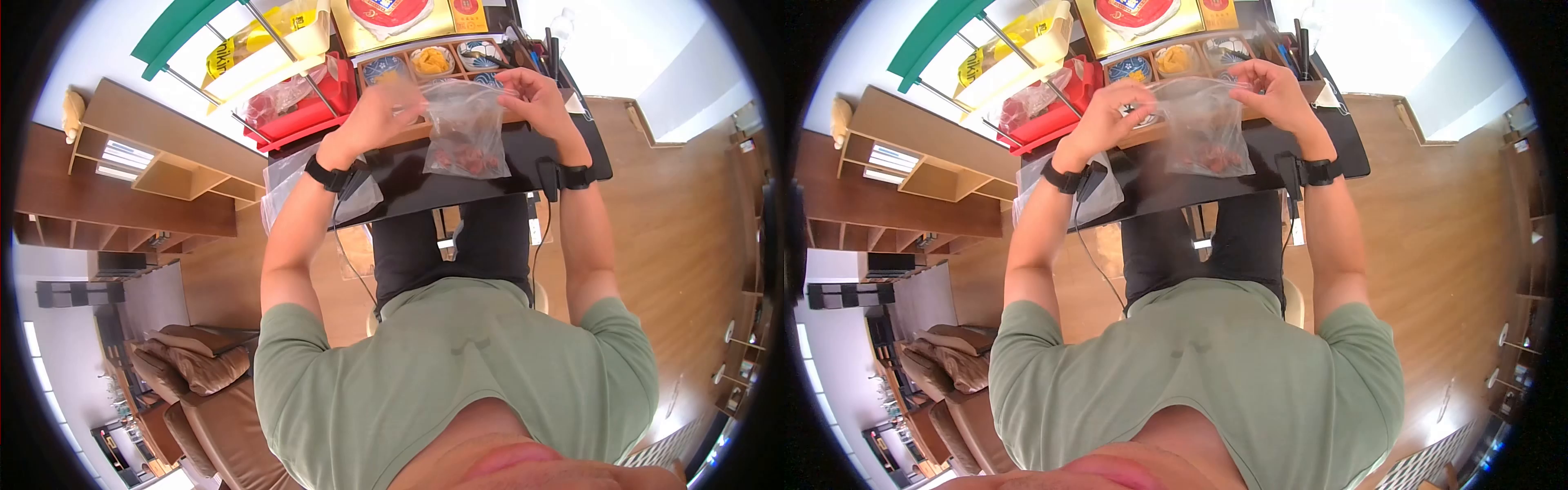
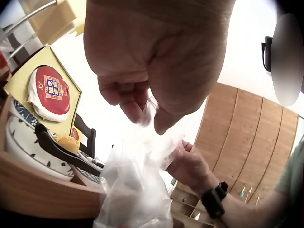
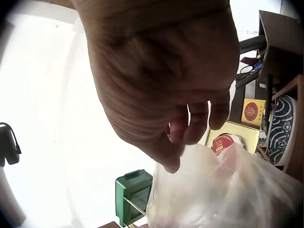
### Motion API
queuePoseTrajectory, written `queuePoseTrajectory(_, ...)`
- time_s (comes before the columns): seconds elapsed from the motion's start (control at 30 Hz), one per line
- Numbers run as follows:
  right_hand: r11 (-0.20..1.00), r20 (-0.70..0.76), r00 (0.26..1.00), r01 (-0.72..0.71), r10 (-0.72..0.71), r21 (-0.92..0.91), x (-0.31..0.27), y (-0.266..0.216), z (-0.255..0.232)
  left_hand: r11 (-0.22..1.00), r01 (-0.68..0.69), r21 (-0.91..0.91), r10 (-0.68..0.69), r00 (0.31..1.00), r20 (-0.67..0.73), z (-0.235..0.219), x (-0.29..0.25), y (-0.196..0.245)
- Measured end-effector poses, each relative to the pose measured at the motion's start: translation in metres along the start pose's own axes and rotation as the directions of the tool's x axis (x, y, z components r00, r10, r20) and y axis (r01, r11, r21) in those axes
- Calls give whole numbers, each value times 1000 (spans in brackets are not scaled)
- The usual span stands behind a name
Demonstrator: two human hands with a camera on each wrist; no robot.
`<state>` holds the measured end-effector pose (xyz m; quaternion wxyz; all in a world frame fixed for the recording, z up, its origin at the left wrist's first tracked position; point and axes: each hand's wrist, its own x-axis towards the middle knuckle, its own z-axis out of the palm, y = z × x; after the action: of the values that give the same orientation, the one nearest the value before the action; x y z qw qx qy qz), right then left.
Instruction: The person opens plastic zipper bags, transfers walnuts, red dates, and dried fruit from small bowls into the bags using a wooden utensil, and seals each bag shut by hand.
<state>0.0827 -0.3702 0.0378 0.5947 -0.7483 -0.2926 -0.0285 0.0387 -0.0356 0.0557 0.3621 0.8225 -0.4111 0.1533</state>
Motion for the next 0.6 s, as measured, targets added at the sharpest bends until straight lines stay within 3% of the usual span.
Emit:
queuePoseTrajectory(0.07, 1000, -27, 1000, 5, -4, 6, 4, 12, 0, 970, 198, -143, -209, 976, -61, -1, 8, 1)
queuePoseTrajectory(0.13, 994, 55, 993, -107, 106, 12, 8, 26, -3, 954, 208, -216, -228, 971, -70, -1, 12, -9)
queuePoseTrajectory(0.17, 994, 54, 993, -105, 105, 9, 9, 27, -4, 952, 219, -214, -241, 967, -80, -1, 14, -12)
queuePoseTrajectory(0.23, 981, -15, 999, -35, 39, 191, 10, 24, -2, 950, 227, -213, -250, 964, -89, -2, 16, -14)
queuePoseTrajectory(0.33, 968, -116, 993, -1, 31, 252, 10, 8, -1, 910, 256, -326, -281, 959, -31, -4, 20, -11)
queuePoseTrajectory(0.43, 963, -134, 990, -6, 44, 269, 10, 2, -6, 792, 208, -574, -300, 951, -69, -5, 26, 1)
queuePoseTrajectory(0.53, 937, -157, 987, 20, 38, 349, 11, 0, -5, 717, 200, -668, -362, 925, -111, -8, 33, 20)
queuePoseTrajectory(0.6, 911, -160, 986, 23, 47, 411, 11, -1, -2, 730, 249, -636, -420, 898, -131, -7, 33, 11)
